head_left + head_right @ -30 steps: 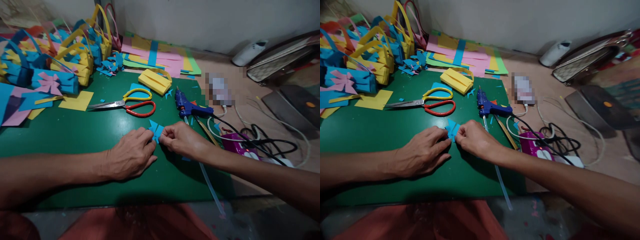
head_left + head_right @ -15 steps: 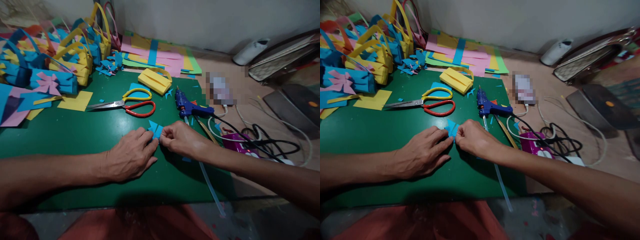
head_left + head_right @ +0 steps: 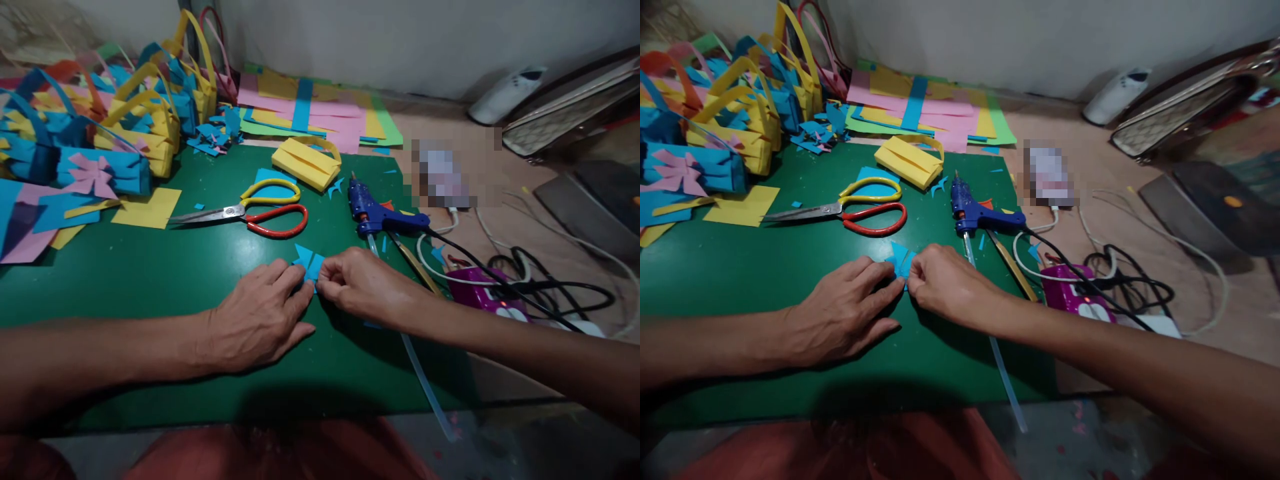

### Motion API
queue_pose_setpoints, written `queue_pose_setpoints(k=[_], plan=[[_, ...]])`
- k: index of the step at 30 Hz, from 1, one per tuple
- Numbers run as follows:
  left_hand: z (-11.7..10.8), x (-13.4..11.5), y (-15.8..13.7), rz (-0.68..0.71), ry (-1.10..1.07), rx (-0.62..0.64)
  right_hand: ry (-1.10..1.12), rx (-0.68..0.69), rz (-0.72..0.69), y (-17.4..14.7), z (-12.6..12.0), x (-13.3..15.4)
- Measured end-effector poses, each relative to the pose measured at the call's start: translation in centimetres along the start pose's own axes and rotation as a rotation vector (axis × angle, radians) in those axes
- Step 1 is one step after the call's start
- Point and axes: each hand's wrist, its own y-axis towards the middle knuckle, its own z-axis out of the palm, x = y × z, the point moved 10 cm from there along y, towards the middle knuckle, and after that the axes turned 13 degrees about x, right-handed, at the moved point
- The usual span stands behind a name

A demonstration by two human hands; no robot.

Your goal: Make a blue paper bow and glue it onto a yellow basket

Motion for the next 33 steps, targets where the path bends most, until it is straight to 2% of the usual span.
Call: queue_pose_setpoints(k=[33], plan=[[0.0,0.3,0.2,-0.029,-0.017,0.014,-0.134,-0.013,-0.045,-0.1,-0.2,0.9]])
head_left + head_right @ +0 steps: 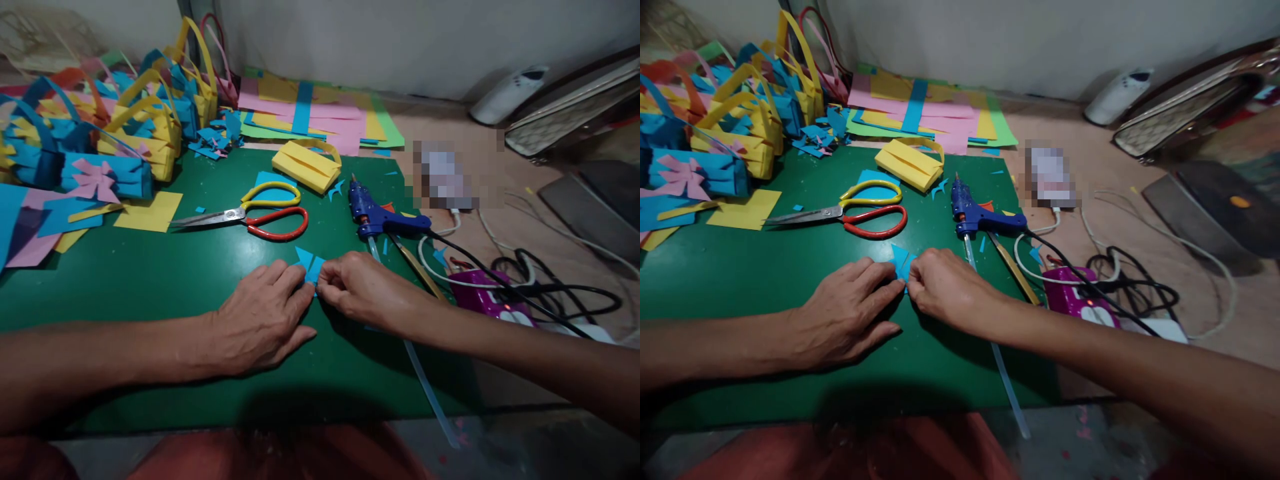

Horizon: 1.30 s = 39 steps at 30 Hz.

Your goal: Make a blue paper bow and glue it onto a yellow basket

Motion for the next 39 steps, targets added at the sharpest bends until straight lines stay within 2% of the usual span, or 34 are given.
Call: queue_pose_setpoints(k=[4,7,10,13,21,26,30,39], plan=[[-0.1,-0.1,0.0,-0.002,0.023,-0.002,-0.078,-0.025,-0.008,-0.5,-0.4,0.5],[-0.1,-0.1,0.0,-0.004,0.023,-0.003,-0.222,-0.122,0.014,-1.6,-1.1,0.8],[-0.2,0.0,-0.1,-0.002,0.016,-0.010,-0.373,-0.188,-0.050,-2.7,-0.8,1.6],[-0.2,-0.1,-0.2,0.009,0.010,-0.025,-0.502,-0.185,-0.112,-3.3,0.3,2.1],[-0.9,0.2,-0.6,0.010,-0.070,-0.100,-0.739,-0.151,-0.135,-3.6,1.6,2.8],[-1.8,0.5,-1.0,0.011,-0.127,-0.195,-0.775,-0.143,-0.147,-3.6,1.9,3.1],[-1.6,0.5,-1.0,0.016,-0.133,-0.171,-0.782,-0.138,-0.156,-3.6,1.9,3.3],[-0.5,-0.3,-0.7,0.010,0.045,-0.042,-0.761,-0.144,-0.173,-3.8,1.9,3.0]])
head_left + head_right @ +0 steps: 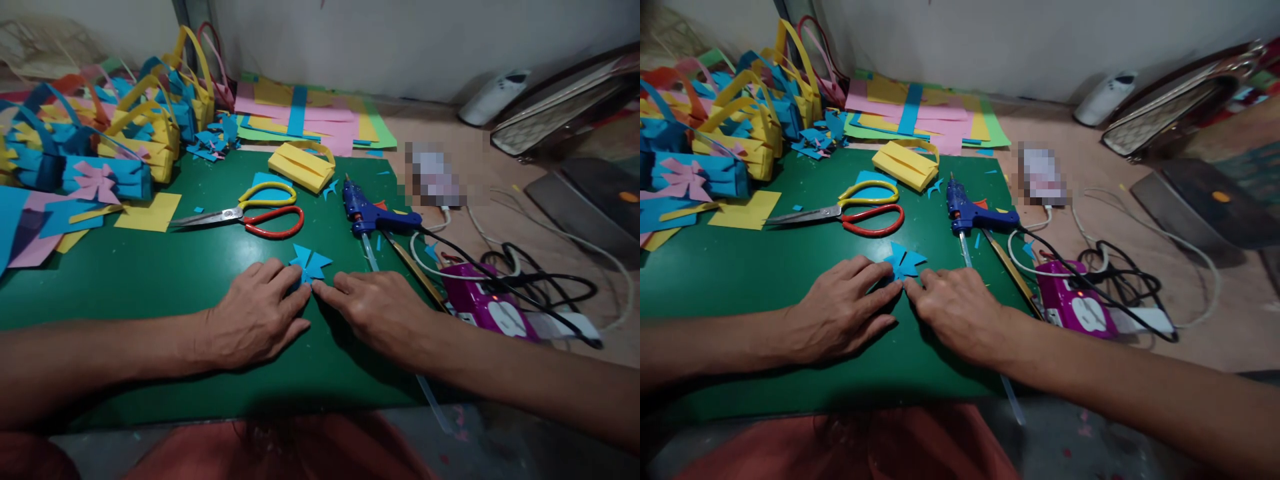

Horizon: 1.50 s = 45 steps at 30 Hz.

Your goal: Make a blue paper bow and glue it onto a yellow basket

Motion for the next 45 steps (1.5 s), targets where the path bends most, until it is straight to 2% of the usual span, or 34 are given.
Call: queue_pose_setpoints(k=[9,11,14,17,19,24,27,31,45], plan=[[-0.1,-0.1,0.1,-0.005,0.039,0.014,0.089,-0.052,0.019,-0.4,-0.8,-0.7],[-0.2,-0.1,0.1,-0.003,0.039,0.013,0.072,-0.105,0.081,-0.7,-1.6,-2.0],[-0.2,-0.1,0.1,-0.003,0.027,0.012,0.000,-0.185,0.263,-1.5,-2.8,-5.4],[-0.3,0.0,0.0,-0.005,0.011,-0.007,-0.023,-0.208,0.386,-2.1,-3.1,-7.9],[-0.4,0.0,-0.1,-0.004,0.005,-0.021,0.013,-0.213,0.337,-2.0,-2.9,-7.7],[-0.3,0.1,-0.1,-0.003,0.003,-0.020,-0.015,-0.282,0.027,-1.4,-2.5,-2.5],[-0.2,0.1,0.0,-0.004,0.011,-0.004,-0.025,-0.281,-0.057,-1.0,-2.1,-0.8],[-0.1,0.1,0.1,-0.007,0.003,0.007,-0.042,-0.292,-0.106,-0.7,-2.1,0.0],[0.0,0.1,0.1,-0.013,0.025,0.013,-0.079,-0.303,-0.131,-0.2,-2.1,0.5]])
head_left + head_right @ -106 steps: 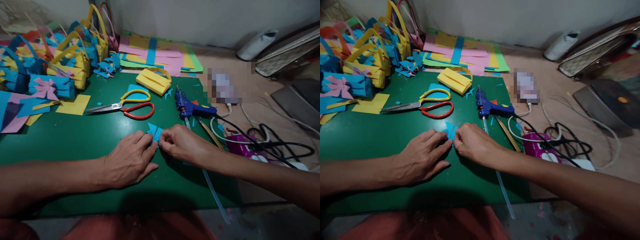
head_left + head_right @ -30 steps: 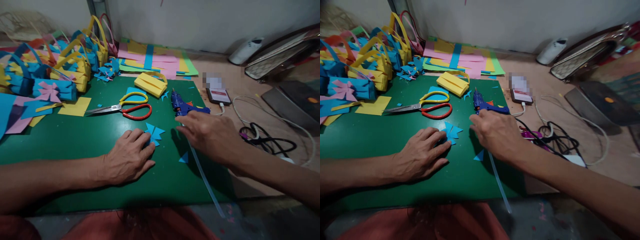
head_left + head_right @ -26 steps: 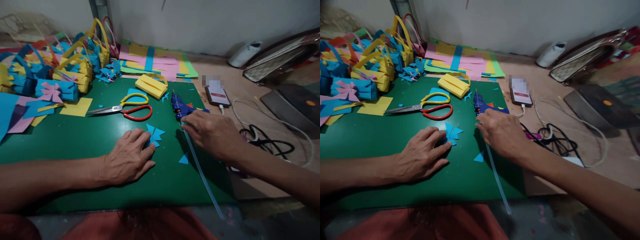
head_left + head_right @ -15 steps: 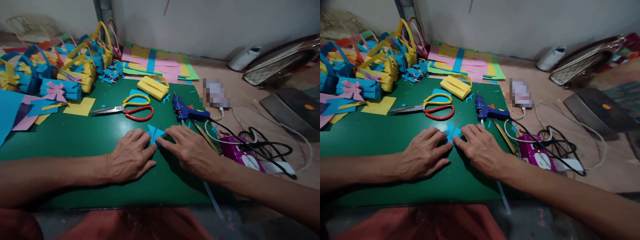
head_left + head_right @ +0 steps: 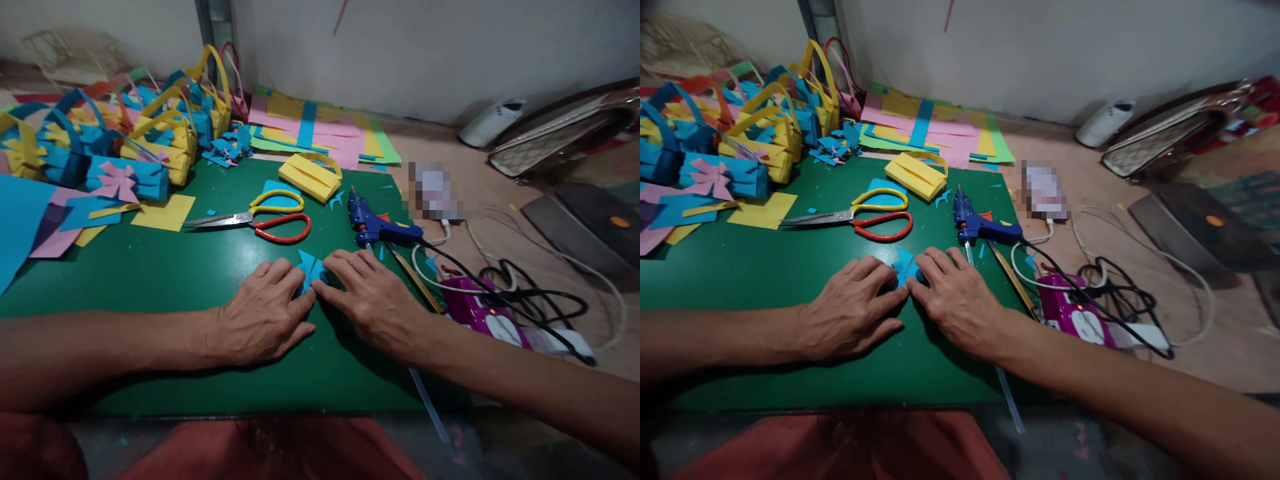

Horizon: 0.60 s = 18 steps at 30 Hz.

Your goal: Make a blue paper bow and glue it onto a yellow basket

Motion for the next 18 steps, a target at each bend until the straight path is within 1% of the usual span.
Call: queue_pose_setpoints(k=[2,4,8,12,14,16,18], plan=[[0.0,0.0,0.0,0.002,0.001,-0.003,0.085,0.024,0.014,0.1,0.3,-0.5],[0.0,0.0,0.0,0.003,-0.008,0.001,0.226,0.033,0.053,0.0,0.5,-1.2],[0.0,0.1,0.0,0.004,-0.030,0.010,0.475,-0.007,0.141,-0.3,0.6,-2.6],[-0.1,0.1,0.0,0.002,-0.036,0.007,0.678,-0.030,0.183,-0.2,0.2,-3.4],[-0.1,0.1,0.0,0.006,-0.033,0.004,0.803,-0.077,0.226,-0.3,-0.2,-4.2],[-0.1,0.0,0.0,0.009,-0.030,0.002,0.886,-0.186,0.335,-0.9,-0.8,-5.7],[-0.1,0.0,-0.1,0.009,-0.029,0.001,0.914,-0.297,0.453,-1.9,-1.5,-7.1]])
